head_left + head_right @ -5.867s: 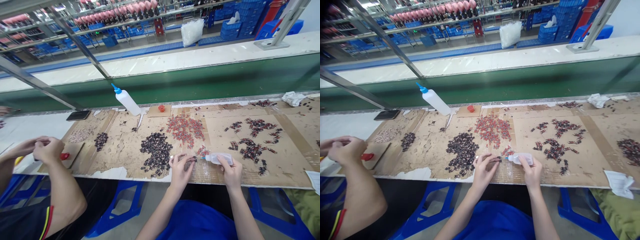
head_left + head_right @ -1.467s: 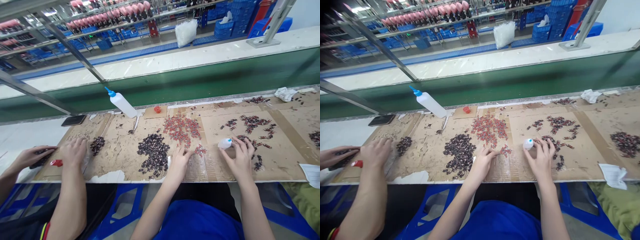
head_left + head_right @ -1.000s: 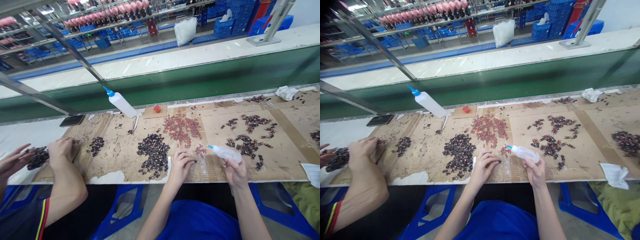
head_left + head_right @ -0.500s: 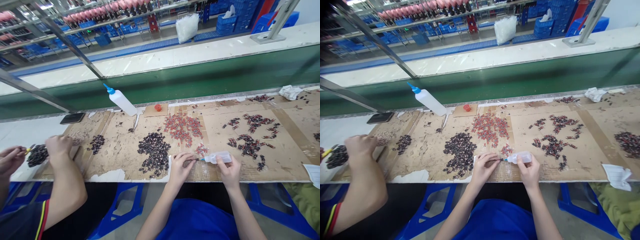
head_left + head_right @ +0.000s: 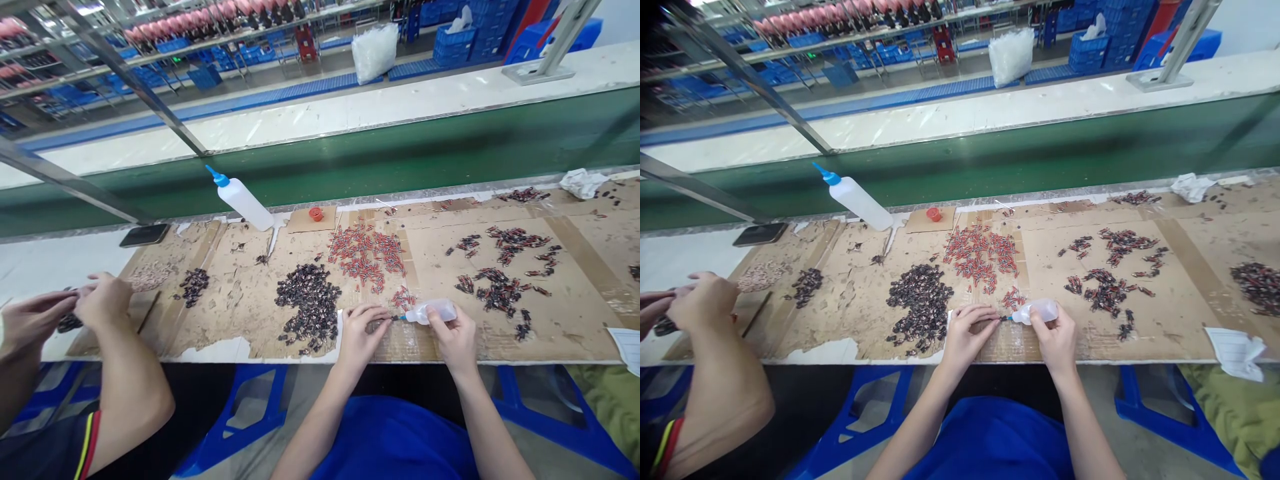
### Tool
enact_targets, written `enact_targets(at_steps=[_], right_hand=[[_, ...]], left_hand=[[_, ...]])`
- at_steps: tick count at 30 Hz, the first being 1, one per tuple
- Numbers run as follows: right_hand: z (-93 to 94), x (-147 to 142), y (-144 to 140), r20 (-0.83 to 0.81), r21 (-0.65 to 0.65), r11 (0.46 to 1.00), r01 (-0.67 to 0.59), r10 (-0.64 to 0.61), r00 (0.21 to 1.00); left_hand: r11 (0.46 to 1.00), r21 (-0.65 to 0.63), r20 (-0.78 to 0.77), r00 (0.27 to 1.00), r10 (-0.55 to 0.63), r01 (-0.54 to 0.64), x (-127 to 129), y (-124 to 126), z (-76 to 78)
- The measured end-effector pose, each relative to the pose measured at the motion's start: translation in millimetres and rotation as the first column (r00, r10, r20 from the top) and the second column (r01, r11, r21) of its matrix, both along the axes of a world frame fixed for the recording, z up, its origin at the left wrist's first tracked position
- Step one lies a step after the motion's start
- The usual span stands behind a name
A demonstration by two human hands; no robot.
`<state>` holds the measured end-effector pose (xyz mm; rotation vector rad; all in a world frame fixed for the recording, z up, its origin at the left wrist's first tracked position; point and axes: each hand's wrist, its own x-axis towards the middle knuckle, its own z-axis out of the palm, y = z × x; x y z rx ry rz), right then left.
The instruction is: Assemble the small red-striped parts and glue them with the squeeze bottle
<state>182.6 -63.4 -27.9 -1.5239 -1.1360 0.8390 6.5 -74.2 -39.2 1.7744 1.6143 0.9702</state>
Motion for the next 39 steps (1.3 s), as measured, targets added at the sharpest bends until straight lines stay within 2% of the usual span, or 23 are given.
enact_targets(at_steps=[8, 16, 22, 26, 30, 36, 39], right_hand=[[0.6, 0.8, 0.4, -0.023, 0.038, 0.995, 0.095, -0.094, 0.995], [0.8, 0.4, 0.3, -0.023, 0.003, 1.0, 0.011, -0.011, 1.0], [-2.7, -0.9, 0.1, -0.017, -0.006, 0.999, 0.054, -0.054, 0.998], [-8.2, 2.9, -2.2, -0.126, 0.017, 0.99, 0.137, -0.134, 0.983], [-7.9, 10.4, -0.4, -0.262, 0.095, 0.968, 0.232, -0.201, 0.944], [-3.6, 16.9, 15.3, -0.202, 0.159, 0.966, 0.203, -0.17, 0.965], [-10.0, 16.6, 23.0, -0.187, 0.13, 0.981, 0.147, -0.121, 0.975]], left_hand=[[1.0, -0.013, 0.025, 1.0, 0.008, -0.008, 0.8, -0.2, -1.1], [0.999, -0.036, 0.034, 0.999, 0.006, -0.005, -0.3, 0.3, -0.1], [1.0, -0.022, 0.034, 0.999, 0.009, -0.008, 0.3, 0.1, 0.3], [1.0, -0.01, 0.03, 0.999, 0.017, -0.017, 0.9, -0.2, -0.9], [0.999, -0.034, 0.019, 1.0, -0.009, 0.01, -0.3, 0.1, 3.4], [0.998, 0.023, -0.113, 0.992, 0.058, -0.056, 3.9, 13.1, 17.6], [0.999, 0.046, -0.189, 0.982, 0.023, -0.015, 12.0, 24.0, 22.4]])
